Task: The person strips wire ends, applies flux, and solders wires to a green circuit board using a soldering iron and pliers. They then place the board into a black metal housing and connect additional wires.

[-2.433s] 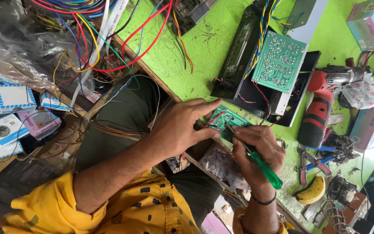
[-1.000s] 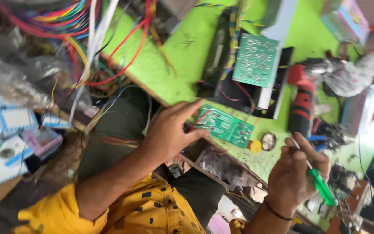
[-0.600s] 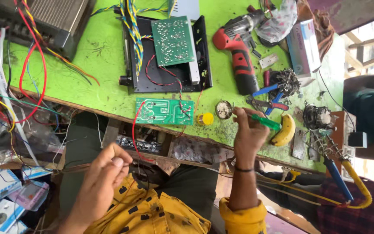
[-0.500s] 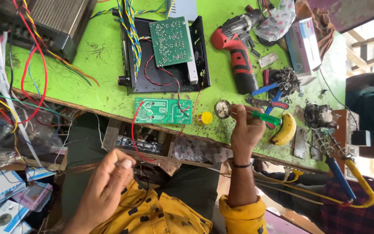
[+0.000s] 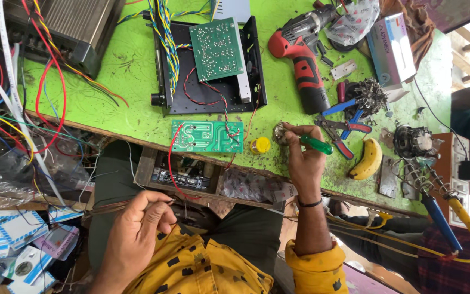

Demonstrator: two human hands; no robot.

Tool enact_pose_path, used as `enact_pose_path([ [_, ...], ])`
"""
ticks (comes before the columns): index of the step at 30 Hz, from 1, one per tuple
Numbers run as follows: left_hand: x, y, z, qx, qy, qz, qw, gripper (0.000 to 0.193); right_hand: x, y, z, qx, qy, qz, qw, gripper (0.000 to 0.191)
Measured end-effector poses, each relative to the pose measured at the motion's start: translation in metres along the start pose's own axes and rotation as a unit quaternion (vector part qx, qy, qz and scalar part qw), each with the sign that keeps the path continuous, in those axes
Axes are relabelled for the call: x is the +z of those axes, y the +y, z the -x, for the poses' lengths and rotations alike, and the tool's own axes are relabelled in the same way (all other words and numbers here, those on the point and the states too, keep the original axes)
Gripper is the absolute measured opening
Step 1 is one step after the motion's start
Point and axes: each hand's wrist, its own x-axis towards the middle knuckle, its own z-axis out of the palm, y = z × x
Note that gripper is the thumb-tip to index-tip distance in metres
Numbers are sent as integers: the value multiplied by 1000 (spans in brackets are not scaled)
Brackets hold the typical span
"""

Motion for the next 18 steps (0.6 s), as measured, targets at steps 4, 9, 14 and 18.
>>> enact_pose_path([
  [4,2,-3,0,-7,17,20,1000,21,-2,-1,-1,13,-7,3,1000,12],
  [9,2,-5,-1,-5,10,35,999,20,-5,1,-6,18,-11,-59,998,11],
  [14,2,-4,-1,6,4,28,1000,21,-3,-2,-8,2,-21,-31,999,10],
  [18,2,-3,-1,6,4,20,1000,22,-4,-8,-10,15,-28,-36,999,10],
])
